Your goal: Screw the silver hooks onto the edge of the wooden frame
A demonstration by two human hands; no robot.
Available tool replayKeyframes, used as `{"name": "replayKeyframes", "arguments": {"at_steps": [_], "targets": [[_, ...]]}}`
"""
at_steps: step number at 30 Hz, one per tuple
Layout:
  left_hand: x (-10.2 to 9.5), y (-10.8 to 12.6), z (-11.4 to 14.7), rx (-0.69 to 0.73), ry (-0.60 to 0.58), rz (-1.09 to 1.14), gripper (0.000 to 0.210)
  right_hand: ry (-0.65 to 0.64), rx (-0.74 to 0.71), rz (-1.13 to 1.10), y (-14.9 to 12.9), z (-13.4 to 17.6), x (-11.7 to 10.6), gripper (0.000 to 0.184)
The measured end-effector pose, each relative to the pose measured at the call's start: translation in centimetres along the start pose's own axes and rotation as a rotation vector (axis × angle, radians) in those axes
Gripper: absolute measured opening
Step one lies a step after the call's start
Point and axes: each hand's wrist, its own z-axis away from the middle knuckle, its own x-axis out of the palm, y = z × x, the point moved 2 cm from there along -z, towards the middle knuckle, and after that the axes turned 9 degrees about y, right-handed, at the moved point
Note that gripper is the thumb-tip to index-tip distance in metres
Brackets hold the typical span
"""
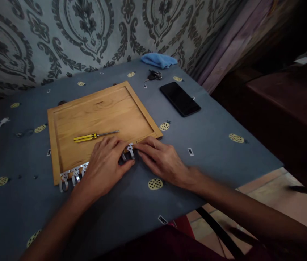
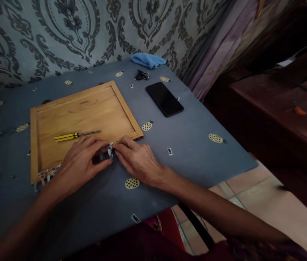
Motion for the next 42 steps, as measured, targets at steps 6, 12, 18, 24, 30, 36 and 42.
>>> {"name": "replayKeyframes", "arguments": {"at_steps": [6, 12, 18, 24, 30, 36, 42], "targets": [[-0.34, -0.15, -0.25, -0.01, -0.052, 0.02, 0.026, -0.074, -0.158, 0.058, 0.2, 0.38, 0.36, 0.033], [-0.25, -0.33, -0.26, -0.022, -0.052, 0.02, 0.026, -0.111, -0.19, 0.082, -0.07, 0.15, 0.32, 0.032], [-0.12, -0.32, -0.24, -0.037, -0.034, 0.037, 0.025, -0.111, -0.192, 0.053, -0.17, 0.14, 0.2, 0.03], [-0.21, -0.53, -0.43, -0.026, -0.038, 0.058, 0.021, -0.101, -0.193, 0.047, -0.01, 0.24, 0.27, 0.029], [-0.45, -0.75, -0.26, -0.016, -0.048, 0.077, 0.023, -0.065, -0.218, 0.05, -0.02, 0.26, 0.22, 0.029], [-0.65, -0.83, -0.23, 0.004, -0.075, 0.073, 0.024, -0.071, -0.223, 0.033, -0.18, 0.25, 0.09, 0.029], [-0.76, -0.55, -0.4, -0.023, -0.088, 0.062, 0.022, -0.108, -0.199, 0.04, -0.12, 0.38, 0.1, 0.03]]}}
